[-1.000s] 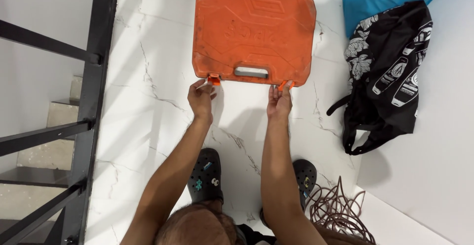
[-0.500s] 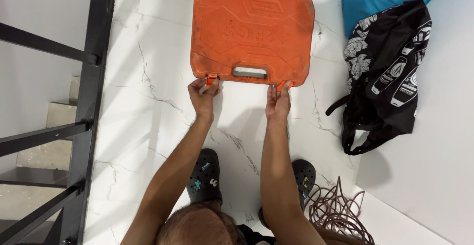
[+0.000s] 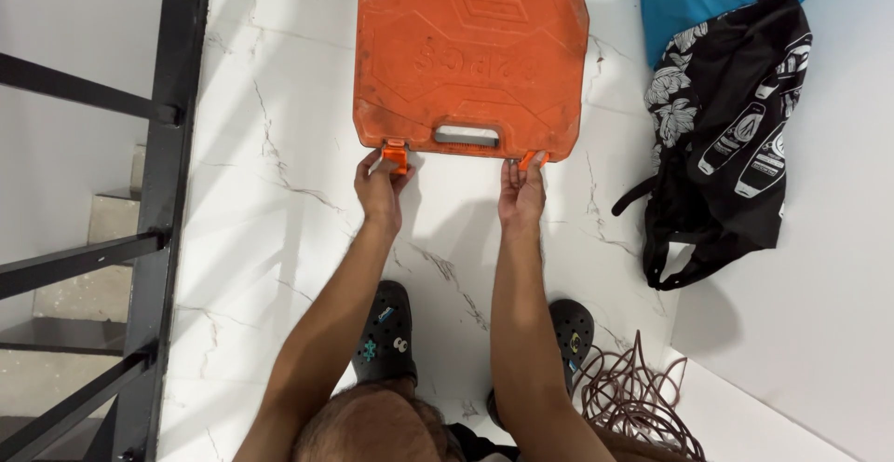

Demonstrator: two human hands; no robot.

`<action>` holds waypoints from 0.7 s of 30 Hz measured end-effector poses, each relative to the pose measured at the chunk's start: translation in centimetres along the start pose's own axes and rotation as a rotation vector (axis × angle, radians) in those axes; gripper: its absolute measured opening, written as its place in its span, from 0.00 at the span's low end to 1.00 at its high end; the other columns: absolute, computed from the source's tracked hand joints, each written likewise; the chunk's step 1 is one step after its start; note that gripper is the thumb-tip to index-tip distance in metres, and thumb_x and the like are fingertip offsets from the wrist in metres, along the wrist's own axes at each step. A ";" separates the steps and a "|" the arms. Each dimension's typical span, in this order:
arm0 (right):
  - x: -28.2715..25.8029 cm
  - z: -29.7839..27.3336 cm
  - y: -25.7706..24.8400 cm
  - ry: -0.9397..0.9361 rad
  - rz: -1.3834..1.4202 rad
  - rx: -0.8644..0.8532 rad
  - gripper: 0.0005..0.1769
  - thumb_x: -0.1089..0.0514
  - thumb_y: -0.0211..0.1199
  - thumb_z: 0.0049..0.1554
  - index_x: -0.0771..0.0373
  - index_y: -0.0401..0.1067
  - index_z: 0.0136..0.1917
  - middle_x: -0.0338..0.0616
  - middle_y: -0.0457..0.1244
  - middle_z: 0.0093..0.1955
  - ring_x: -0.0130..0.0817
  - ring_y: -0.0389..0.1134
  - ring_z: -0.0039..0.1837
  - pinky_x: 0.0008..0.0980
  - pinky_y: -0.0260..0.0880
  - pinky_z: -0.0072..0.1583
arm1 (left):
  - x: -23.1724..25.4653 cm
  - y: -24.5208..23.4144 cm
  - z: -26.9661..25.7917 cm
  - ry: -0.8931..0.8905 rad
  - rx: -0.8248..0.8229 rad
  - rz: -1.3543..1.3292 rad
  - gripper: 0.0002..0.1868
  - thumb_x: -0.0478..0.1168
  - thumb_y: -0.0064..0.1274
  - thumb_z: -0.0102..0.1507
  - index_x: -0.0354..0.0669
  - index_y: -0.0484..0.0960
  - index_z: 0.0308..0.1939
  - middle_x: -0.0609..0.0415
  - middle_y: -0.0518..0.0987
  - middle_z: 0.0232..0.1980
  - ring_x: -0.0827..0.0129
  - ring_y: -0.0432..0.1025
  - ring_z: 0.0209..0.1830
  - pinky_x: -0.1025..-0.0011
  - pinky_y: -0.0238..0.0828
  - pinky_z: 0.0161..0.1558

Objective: Organizing wrenches and sockets into a plastic tool case and closing it.

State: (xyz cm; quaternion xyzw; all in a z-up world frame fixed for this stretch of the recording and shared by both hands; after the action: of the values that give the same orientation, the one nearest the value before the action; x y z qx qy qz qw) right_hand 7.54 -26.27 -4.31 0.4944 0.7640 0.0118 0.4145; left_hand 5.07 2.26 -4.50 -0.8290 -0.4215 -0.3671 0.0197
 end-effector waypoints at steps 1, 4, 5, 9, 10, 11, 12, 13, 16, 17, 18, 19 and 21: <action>0.0 -0.2 0.0 0.002 0.004 -0.002 0.30 0.41 0.65 0.57 0.67 0.69 0.61 0.38 0.65 0.53 0.26 0.67 0.57 0.31 0.69 0.70 | -0.5 0.1 0.4 -0.025 -0.055 -0.081 0.20 0.30 0.48 0.63 0.33 0.69 0.59 0.46 0.75 0.50 0.63 0.76 0.45 0.65 0.81 0.55; 0.2 0.6 -0.4 0.001 0.006 -0.007 0.29 0.42 0.66 0.57 0.67 0.70 0.60 0.38 0.64 0.51 0.26 0.66 0.55 0.31 0.70 0.70 | -0.1 1.2 0.0 -0.060 -0.160 -0.229 0.16 0.33 0.48 0.65 0.30 0.72 0.56 0.46 0.76 0.52 0.64 0.74 0.47 0.64 0.80 0.58; 0.3 1.0 -0.7 0.001 0.003 -0.004 0.29 0.42 0.66 0.58 0.67 0.70 0.60 0.38 0.62 0.50 0.26 0.65 0.54 0.32 0.70 0.70 | 0.4 1.7 -0.5 -0.074 -0.207 -0.291 0.15 0.34 0.49 0.66 0.28 0.75 0.54 0.47 0.76 0.52 0.64 0.73 0.48 0.64 0.79 0.59; 0.2 0.5 -0.5 0.005 0.001 0.014 0.29 0.42 0.66 0.57 0.68 0.70 0.60 0.38 0.63 0.51 0.26 0.65 0.54 0.31 0.70 0.71 | 1.3 2.4 -1.9 -0.094 -0.213 -0.295 0.15 0.39 0.53 0.66 0.31 0.77 0.52 0.50 0.77 0.51 0.66 0.73 0.48 0.68 0.78 0.60; 0.3 0.9 -0.8 0.004 0.003 0.006 0.29 0.42 0.66 0.58 0.68 0.69 0.60 0.38 0.62 0.51 0.26 0.65 0.54 0.32 0.70 0.71 | 1.2 2.3 -1.7 -0.087 -0.189 -0.233 0.16 0.42 0.56 0.65 0.33 0.76 0.50 0.50 0.77 0.49 0.67 0.74 0.47 0.69 0.78 0.59; 0.5 1.3 -1.0 0.002 0.006 -0.002 0.30 0.42 0.66 0.59 0.69 0.69 0.61 0.39 0.61 0.51 0.27 0.64 0.55 0.33 0.71 0.71 | 1.0 2.1 -1.5 -0.080 -0.165 -0.171 0.17 0.45 0.59 0.64 0.35 0.76 0.48 0.50 0.77 0.48 0.68 0.75 0.46 0.71 0.78 0.58; 0.4 0.8 -0.6 0.003 0.006 -0.002 0.30 0.42 0.66 0.59 0.69 0.69 0.61 0.39 0.61 0.51 0.27 0.64 0.55 0.33 0.71 0.71 | 0.9 2.1 -1.4 -0.080 -0.164 -0.171 0.17 0.45 0.59 0.64 0.35 0.76 0.48 0.50 0.77 0.48 0.68 0.75 0.46 0.71 0.78 0.58; 0.2 0.3 -0.3 -0.001 0.011 0.011 0.31 0.42 0.66 0.58 0.69 0.68 0.62 0.39 0.62 0.52 0.27 0.66 0.57 0.33 0.70 0.71 | 0.9 1.9 -1.1 -0.064 -0.132 -0.107 0.19 0.47 0.61 0.63 0.36 0.74 0.46 0.50 0.77 0.46 0.68 0.76 0.43 0.71 0.79 0.57; 0.2 0.3 -0.4 -0.013 0.020 0.028 0.32 0.43 0.66 0.57 0.69 0.67 0.64 0.41 0.64 0.55 0.29 0.66 0.59 0.33 0.69 0.72 | 0.6 1.7 -0.2 -0.027 -0.082 -0.036 0.22 0.50 0.63 0.61 0.37 0.73 0.44 0.50 0.77 0.43 0.68 0.76 0.39 0.71 0.82 0.54; 0.2 0.5 -0.6 -0.020 0.023 0.034 0.34 0.43 0.66 0.57 0.69 0.66 0.65 0.42 0.63 0.56 0.30 0.66 0.60 0.34 0.69 0.72 | 0.5 1.7 0.2 -0.006 -0.063 -0.028 0.22 0.50 0.63 0.61 0.36 0.73 0.43 0.50 0.77 0.41 0.69 0.77 0.37 0.71 0.84 0.52; 0.4 0.8 -1.0 -0.022 0.023 0.035 0.34 0.43 0.66 0.57 0.69 0.66 0.65 0.42 0.63 0.56 0.30 0.66 0.60 0.34 0.69 0.72 | 0.1 1.7 0.5 -0.008 -0.065 -0.028 0.22 0.50 0.63 0.61 0.36 0.73 0.43 0.50 0.77 0.41 0.69 0.77 0.37 0.71 0.84 0.52; 0.4 1.1 -1.2 -0.040 0.021 0.010 0.34 0.43 0.66 0.56 0.70 0.66 0.65 0.41 0.64 0.57 0.29 0.66 0.59 0.34 0.69 0.72 | -0.2 1.6 0.8 0.005 -0.052 -0.048 0.22 0.49 0.64 0.61 0.36 0.72 0.43 0.50 0.77 0.40 0.69 0.77 0.36 0.70 0.84 0.51; 0.7 1.6 -1.5 -0.057 0.018 -0.015 0.34 0.44 0.67 0.56 0.70 0.65 0.65 0.41 0.64 0.58 0.29 0.66 0.59 0.34 0.69 0.72 | -0.5 1.4 1.3 0.019 -0.037 -0.069 0.22 0.49 0.64 0.61 0.36 0.71 0.42 0.50 0.77 0.39 0.68 0.77 0.35 0.70 0.85 0.50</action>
State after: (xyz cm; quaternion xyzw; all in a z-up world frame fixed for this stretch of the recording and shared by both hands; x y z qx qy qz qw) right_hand 7.35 -27.09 -6.44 0.4983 0.7474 0.0071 0.4394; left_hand 6.63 1.44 -5.41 -0.8108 -0.4426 -0.3831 -0.0042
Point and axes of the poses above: each hand's wrist, its own z-axis towards the middle knuckle, its own y-axis out of the palm, x = y × z, the point moved 8 cm from there along z, towards the middle knuckle
